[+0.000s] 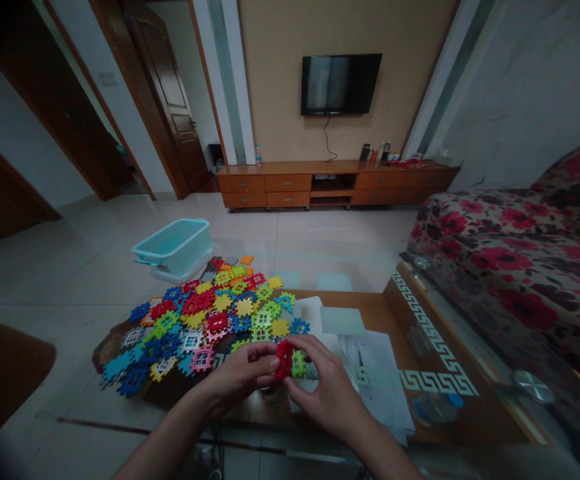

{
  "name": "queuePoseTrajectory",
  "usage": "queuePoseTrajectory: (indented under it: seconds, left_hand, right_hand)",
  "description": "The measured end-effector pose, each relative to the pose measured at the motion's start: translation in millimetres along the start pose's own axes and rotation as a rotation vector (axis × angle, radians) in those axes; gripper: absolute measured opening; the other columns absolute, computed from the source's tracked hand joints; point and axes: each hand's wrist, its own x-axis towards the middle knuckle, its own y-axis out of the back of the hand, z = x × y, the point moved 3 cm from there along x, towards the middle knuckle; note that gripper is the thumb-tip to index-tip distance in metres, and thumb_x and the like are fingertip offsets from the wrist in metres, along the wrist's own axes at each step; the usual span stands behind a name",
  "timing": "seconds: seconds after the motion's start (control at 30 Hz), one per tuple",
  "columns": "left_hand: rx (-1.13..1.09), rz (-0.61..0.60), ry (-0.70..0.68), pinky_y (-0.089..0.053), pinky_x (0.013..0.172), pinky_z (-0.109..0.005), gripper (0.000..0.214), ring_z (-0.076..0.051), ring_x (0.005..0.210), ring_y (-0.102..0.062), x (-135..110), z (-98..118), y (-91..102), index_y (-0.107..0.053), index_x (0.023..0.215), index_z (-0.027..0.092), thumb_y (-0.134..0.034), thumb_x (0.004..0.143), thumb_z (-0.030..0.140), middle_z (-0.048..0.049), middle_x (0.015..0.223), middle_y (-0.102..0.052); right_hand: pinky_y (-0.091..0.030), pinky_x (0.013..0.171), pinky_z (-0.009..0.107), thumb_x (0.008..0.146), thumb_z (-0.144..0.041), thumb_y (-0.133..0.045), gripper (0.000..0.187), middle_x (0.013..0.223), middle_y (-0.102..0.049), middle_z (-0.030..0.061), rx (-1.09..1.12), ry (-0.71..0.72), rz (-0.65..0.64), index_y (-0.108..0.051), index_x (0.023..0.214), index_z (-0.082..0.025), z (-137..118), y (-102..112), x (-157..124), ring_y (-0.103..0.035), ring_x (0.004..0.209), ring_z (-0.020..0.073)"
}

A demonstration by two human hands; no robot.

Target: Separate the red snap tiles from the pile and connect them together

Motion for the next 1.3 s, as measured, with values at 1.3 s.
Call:
queuePoseTrajectory:
  seconds: [1.3]
  left_hand:
    - [0.081,0.002,0.044,-0.049,0.077,-0.029,0.049,-0.013,0.075,-0.063,5,-17,4.4,-0.066,0.105,0.014,-0.087,0.065,0.033,-0.0042,0.084,-0.067]
  right_hand:
    - [-0.054,0.092,0.043,0.073,-0.015,-0.065,0.051,0.12,-0.063,0.0104,-0.058,0.034,0.026,-0.056,0.123,-0.024,0,-5,-3,-0.06,0.112,0.0262]
